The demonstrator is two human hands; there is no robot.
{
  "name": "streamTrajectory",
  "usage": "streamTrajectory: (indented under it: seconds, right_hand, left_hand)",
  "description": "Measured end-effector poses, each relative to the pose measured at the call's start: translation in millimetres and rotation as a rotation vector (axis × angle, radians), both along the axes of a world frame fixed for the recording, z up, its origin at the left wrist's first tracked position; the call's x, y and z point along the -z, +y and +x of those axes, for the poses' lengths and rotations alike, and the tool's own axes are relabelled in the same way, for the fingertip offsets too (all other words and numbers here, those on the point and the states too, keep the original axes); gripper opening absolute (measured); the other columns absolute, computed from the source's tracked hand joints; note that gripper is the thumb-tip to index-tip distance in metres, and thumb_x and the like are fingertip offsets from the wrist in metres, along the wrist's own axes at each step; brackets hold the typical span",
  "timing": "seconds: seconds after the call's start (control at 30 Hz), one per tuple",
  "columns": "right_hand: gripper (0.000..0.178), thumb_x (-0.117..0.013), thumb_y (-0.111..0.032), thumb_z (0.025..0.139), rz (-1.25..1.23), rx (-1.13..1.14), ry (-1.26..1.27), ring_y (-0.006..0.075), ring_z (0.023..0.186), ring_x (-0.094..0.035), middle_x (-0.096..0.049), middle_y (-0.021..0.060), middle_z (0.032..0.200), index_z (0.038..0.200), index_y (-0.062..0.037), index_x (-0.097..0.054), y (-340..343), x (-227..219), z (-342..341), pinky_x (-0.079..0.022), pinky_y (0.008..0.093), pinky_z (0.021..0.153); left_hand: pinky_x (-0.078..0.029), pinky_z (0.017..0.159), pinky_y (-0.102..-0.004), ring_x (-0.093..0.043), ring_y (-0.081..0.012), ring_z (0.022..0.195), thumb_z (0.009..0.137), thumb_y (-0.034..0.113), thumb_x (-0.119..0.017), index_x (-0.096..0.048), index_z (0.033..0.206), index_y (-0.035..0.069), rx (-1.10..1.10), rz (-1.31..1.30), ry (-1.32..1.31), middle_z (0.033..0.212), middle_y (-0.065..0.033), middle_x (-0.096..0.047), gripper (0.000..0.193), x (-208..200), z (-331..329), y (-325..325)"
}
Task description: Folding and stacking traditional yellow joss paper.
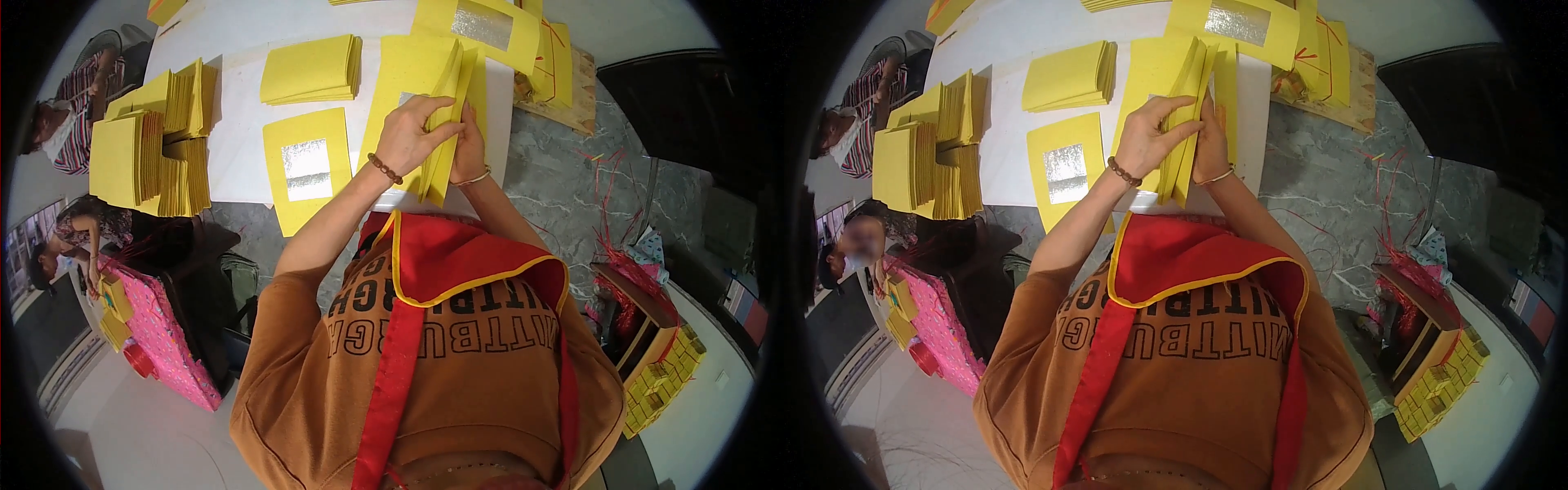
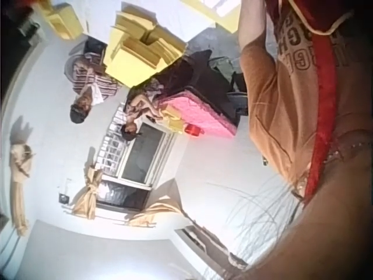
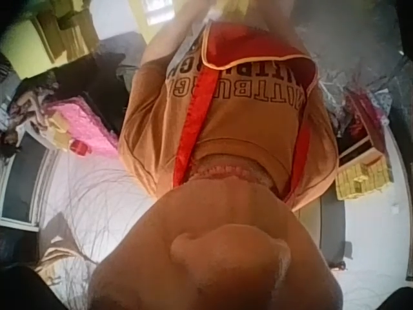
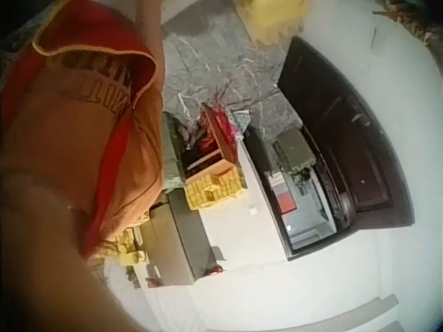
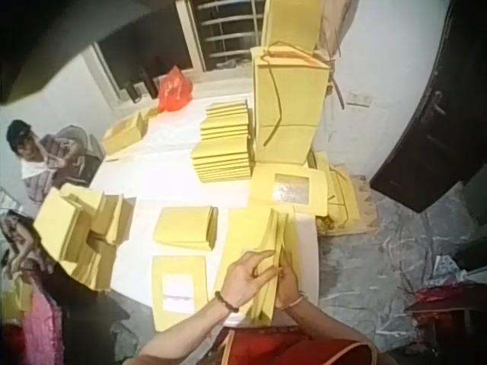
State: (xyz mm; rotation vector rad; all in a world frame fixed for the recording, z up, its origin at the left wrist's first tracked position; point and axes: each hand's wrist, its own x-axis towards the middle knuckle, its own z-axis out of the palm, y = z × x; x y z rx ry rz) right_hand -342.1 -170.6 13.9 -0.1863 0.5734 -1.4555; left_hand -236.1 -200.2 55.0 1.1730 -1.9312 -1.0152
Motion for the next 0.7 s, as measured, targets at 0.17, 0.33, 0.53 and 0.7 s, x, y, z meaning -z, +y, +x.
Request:
streamTrajectory:
  seconds: [0.17,0.33,0.53,0.7]
  right_hand:
    - [0.039,-0.031,-0.035,0.095,-0.02,0.019,0.084,0.0172,0.103,-0.052,-0.05,0.0049,0.116,0.125,-0.0118,-0.039,-1,5,-1,-0.043,0.0324,0.088]
    - [0.041,-0.029,-0.038,0.095,0.016,-0.008,0.009,0.018,0.104,-0.052,-0.051,0.0059,0.115,0.125,-0.0116,-0.039,-2,7,0,-0.044,0.0328,0.088]
    - [0.047,-0.03,-0.045,0.093,0.05,-0.067,-0.07,0.0215,0.102,-0.054,-0.053,0.008,0.113,0.124,-0.0117,-0.042,0,22,-6,-0.046,0.0361,0.085]
    - [0.049,-0.032,-0.048,0.092,-0.063,-0.147,-0.278,0.0223,0.101,-0.055,-0.053,0.0087,0.113,0.123,-0.0118,-0.044,2,18,-10,-0.046,0.0371,0.084]
  left_hand:
    - [-0.045,0.06,-0.0289,-0.057,-0.0208,0.069,0.068,0.022,-0.074,-0.063,0.1,0.005,-0.003,-0.032,0.019,0.084,-0.0122,-0.061,0.038,2,-1,-1]
    - [-0.045,0.059,-0.0284,-0.057,-0.0198,0.069,0.067,0.021,-0.074,-0.063,0.101,0.006,0.009,-0.075,-0.011,0.085,-0.0112,-0.061,0.039,3,-1,-2]
    - [-0.045,0.062,-0.0307,-0.057,-0.0227,0.071,0.069,0.025,-0.072,-0.062,0.102,0.007,0.015,0.029,0.021,0.087,-0.0125,-0.061,0.039,5,4,-3]
    - [-0.047,0.064,-0.0336,-0.058,-0.0285,0.075,0.071,0.025,-0.069,-0.061,0.102,0.007,0.031,0.108,0.058,0.091,-0.0159,-0.06,0.036,0,7,-3]
